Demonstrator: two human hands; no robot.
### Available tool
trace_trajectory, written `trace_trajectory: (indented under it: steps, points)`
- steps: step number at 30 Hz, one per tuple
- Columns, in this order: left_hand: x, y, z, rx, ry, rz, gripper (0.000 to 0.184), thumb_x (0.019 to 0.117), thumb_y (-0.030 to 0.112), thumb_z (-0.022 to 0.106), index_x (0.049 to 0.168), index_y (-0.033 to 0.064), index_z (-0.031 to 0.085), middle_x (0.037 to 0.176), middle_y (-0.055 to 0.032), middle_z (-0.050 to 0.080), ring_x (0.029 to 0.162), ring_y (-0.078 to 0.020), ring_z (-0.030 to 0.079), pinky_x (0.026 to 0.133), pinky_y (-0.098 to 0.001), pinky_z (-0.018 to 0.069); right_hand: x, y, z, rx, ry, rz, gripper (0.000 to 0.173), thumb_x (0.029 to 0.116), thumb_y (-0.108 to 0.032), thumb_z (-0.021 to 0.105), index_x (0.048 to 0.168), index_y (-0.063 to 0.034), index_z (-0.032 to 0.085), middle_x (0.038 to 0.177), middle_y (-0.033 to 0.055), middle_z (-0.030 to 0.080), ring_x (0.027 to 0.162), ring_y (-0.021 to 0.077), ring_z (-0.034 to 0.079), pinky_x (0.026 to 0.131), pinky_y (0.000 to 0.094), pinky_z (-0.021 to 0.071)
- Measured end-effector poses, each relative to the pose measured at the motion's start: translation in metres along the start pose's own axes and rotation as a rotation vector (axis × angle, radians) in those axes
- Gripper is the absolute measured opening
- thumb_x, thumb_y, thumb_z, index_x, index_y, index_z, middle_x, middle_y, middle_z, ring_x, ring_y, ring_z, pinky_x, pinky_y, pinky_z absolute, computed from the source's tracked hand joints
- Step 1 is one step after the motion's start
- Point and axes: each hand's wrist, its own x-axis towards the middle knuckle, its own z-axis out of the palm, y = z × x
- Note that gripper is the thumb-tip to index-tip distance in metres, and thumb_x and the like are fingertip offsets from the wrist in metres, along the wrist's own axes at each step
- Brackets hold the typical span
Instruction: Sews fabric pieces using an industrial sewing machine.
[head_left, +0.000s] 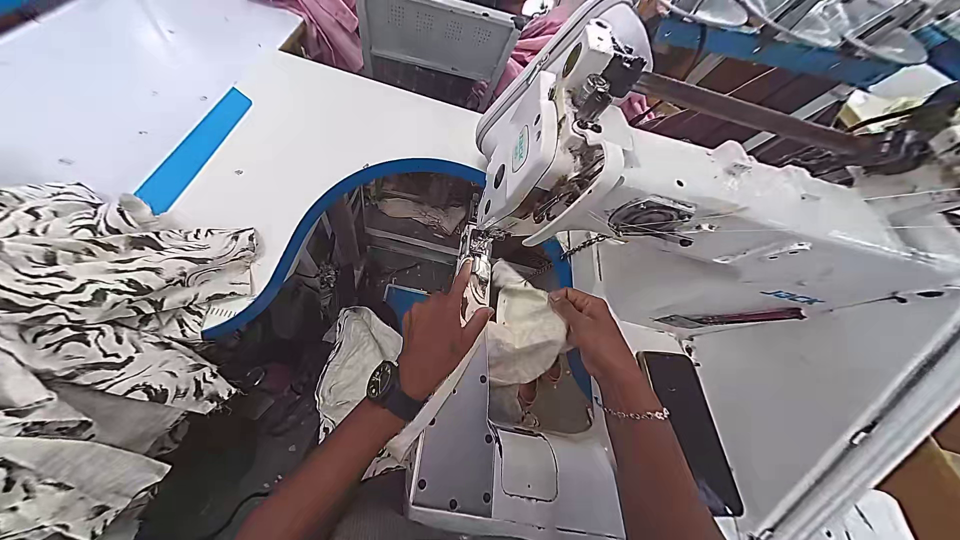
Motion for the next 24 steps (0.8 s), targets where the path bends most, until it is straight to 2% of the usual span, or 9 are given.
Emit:
trace_trajectory:
  steps: [2,4,8,11,14,17,19,21,24]
  points:
    - [-0.004,0.000,0.003,0.009,0.015,-0.014,0.071,0.0997,0.055,0.054,0.160,0.0207,0.039,0.096,-0.0195,0.072,0.085,-0.0410,0.069,0.073,-0.0580,0.0507,-0.017,-0.015,0.019,0.203,0.022,-0.109,0.024,0.1057,-0.009,0.046,0.088,-0.0057,0.061,0.071,-0.0056,0.059,0.064,-0.0005,0.058,0.062,0.0186,0.0513]
    - [-0.004,0.000,0.005,-0.008,0.035,-0.014,0.075,0.0974,0.055,0.059,0.160,0.0181,0.039,0.102,-0.0218,0.071,0.084,-0.0406,0.069,0.072,-0.0568,0.0521,-0.030,-0.020,0.042,0.068,0.027,-0.361,0.020,0.1015,-0.009,0.053,0.099,0.0018,0.069,0.085,0.0008,0.068,0.076,0.0001,0.063,0.073,0.0189,0.0531]
    - [-0.012,-0.009,0.010,-0.038,0.162,0.152,0.053,0.1000,0.042,0.058,0.140,0.0079,0.062,0.117,-0.0259,0.064,0.083,-0.0394,0.069,0.067,-0.0511,0.0557,-0.036,-0.015,0.054,-0.271,0.047,-0.600,0.021,0.0922,-0.018,0.065,0.099,-0.0042,0.079,0.090,0.0110,0.074,0.084,0.0172,0.070,0.077,0.0300,0.0556]
    - [-0.014,-0.014,0.015,0.112,0.273,0.269,0.037,0.1045,0.027,0.048,0.133,0.0146,0.069,0.141,-0.0283,0.056,0.120,-0.0475,0.061,0.088,-0.0598,0.0518,-0.029,-0.009,0.045,-0.250,0.043,-0.670,0.018,0.0914,-0.012,0.062,0.091,-0.0045,0.079,0.106,0.0137,0.076,0.090,0.0137,0.071,0.076,0.0240,0.0560]
    - [-0.011,-0.016,0.018,0.096,0.297,0.383,0.038,0.0968,0.005,0.053,0.132,0.0034,0.066,0.152,-0.0207,0.051,0.140,-0.0407,0.050,0.107,-0.0679,0.0400,-0.025,-0.006,0.042,-0.150,0.068,-0.601,0.020,0.0946,-0.013,0.059,0.092,-0.0023,0.075,0.123,0.0138,0.072,0.083,0.0043,0.065,0.071,0.0193,0.0519]
    - [-0.008,-0.019,0.017,-0.030,0.231,0.396,0.036,0.1004,0.003,0.049,0.133,-0.0035,0.062,0.145,-0.0215,0.058,0.122,-0.0373,0.066,0.102,-0.0537,0.0513,-0.022,-0.014,0.025,-0.419,0.130,-0.248,0.027,0.0971,-0.019,0.065,0.106,0.0059,0.071,0.106,0.0233,0.070,0.096,0.0348,0.069,0.083,0.0507,0.0540]
    - [-0.003,-0.021,0.017,-0.003,0.246,0.394,0.034,0.1013,0.005,0.049,0.132,-0.0028,0.063,0.145,-0.0204,0.059,0.123,-0.0374,0.065,0.102,-0.0542,0.0510,-0.014,-0.023,0.015,-0.606,-0.112,0.071,0.037,0.1000,-0.026,0.066,0.109,0.0098,0.066,0.103,0.0300,0.067,0.101,0.0455,0.065,0.089,0.0619,0.0476]
    - [0.001,-0.022,0.016,0.026,0.252,0.406,0.032,0.1021,0.006,0.049,0.129,-0.0015,0.065,0.145,-0.0196,0.059,0.134,-0.0392,0.057,0.107,-0.0593,0.0456,-0.011,-0.024,0.018,-0.580,-0.205,0.065,0.030,0.1022,-0.022,0.062,0.095,0.0074,0.067,0.086,0.0225,0.064,0.085,0.0360,0.062,0.078,0.0548,0.0453]
    - [-0.001,-0.024,0.018,0.017,0.270,0.450,0.035,0.0998,0.003,0.050,0.130,0.0001,0.067,0.146,-0.0181,0.058,0.139,-0.0405,0.051,0.107,-0.0629,0.0436,-0.026,-0.028,0.025,-0.409,-0.011,-0.181,0.026,0.1040,-0.019,0.055,0.097,0.0031,0.068,0.072,0.0124,0.061,0.067,0.0226,0.060,0.065,0.0434,0.0466]
